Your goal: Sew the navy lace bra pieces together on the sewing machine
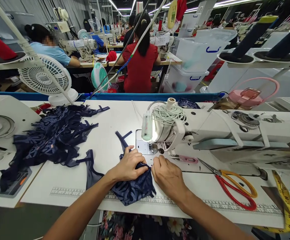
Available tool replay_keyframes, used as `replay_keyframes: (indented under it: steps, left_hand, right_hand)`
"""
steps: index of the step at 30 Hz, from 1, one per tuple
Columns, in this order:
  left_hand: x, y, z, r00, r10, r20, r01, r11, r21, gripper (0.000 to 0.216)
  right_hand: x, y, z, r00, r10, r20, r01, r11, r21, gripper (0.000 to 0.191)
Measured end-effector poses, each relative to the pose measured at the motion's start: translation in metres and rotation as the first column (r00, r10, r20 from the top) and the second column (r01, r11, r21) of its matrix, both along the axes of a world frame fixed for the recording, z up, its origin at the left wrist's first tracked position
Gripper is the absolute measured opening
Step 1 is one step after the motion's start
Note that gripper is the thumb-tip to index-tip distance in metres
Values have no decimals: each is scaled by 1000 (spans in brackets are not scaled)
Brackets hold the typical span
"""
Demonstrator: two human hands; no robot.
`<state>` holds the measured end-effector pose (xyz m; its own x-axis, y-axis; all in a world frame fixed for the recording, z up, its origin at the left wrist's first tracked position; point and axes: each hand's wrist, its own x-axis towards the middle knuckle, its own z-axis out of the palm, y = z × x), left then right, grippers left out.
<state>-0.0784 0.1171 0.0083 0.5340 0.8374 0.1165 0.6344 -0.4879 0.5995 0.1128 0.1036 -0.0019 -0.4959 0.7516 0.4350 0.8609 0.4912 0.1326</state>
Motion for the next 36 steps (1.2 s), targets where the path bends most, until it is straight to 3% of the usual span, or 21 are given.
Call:
replay_keyframes:
  steps: [2,4,6,8,10,11,12,14,15,16,18,21,24,27,29,31,33,34,36]
  left_hand:
    - [0,0,0,1000,4,5,-4,1000,-3,13]
    - [0,0,-1,1000,7,8,-7,1000,3,11]
    - [0,1,-4,1000,2,1,-2,1000,23,10]
    - [0,1,-6,1000,-5,-11,6,999,46,11]
    - [-1,1,-8,1000,-11,-19,12,998,58,14]
    - [-2,1,-8,1000,-11,-20,12,998,57,13]
    - [-2,1,-8,1000,-7,-17,8,999,52,13]
    - [-3,0,-7,1000,12,4,-12,999,31,13]
    - [-3,-1,-6,999,22,23,-23,1000,16,13]
    - [-3,-1,-5,999,27,44,-27,1000,-4,14]
    - [-2,-1,-2,996,39,84,-35,998,-51,14]
    - [-1,-2,3,991,67,120,-56,994,-99,15]
    - [-3,-1,8,988,65,138,-52,994,-100,9]
    - [-6,0,12,991,31,132,-17,994,-109,13]
    - [-7,2,14,993,17,115,-4,994,-108,17]
    - [-8,4,15,996,8,93,2,995,-102,16]
    - [-9,9,17,998,-6,57,12,995,-95,14]
    - [-9,12,19,999,-12,32,15,996,-90,12]
    - [-8,20,21,999,-17,-27,15,997,-76,11]
  right_hand:
    - [5,1,8,989,61,-131,-74,992,-103,17]
    - [7,1,18,911,131,-391,-250,929,-272,17]
    - [4,1,26,749,104,-654,-465,785,-409,18]
    - [-3,2,30,612,4,-791,-639,592,-491,18]
    - [-6,3,29,589,-40,-807,-703,466,-537,18]
    - [-4,4,28,634,-15,-773,-679,467,-566,18]
    - [1,5,26,713,33,-700,-608,527,-594,17]
    - [21,8,23,911,83,-404,-319,764,-561,16]
    - [36,10,23,977,40,-208,-135,872,-471,17]
    - [52,12,22,998,-57,-22,46,937,-345,19]
    - [82,16,23,957,-211,198,235,966,-109,19]
    - [107,19,27,926,-271,264,263,963,65,20]
    - [99,14,31,954,-227,193,215,973,81,21]
    - [70,8,34,997,-31,-75,25,997,-77,24]
    - [49,6,34,934,71,-350,-184,935,-302,25]
    - [30,7,32,840,21,-542,-367,758,-540,22]
    - [17,12,27,802,-82,-591,-451,565,-691,16]
    - [12,16,24,801,-122,-586,-456,508,-730,17]
    - [7,23,20,813,-167,-558,-438,454,-775,26]
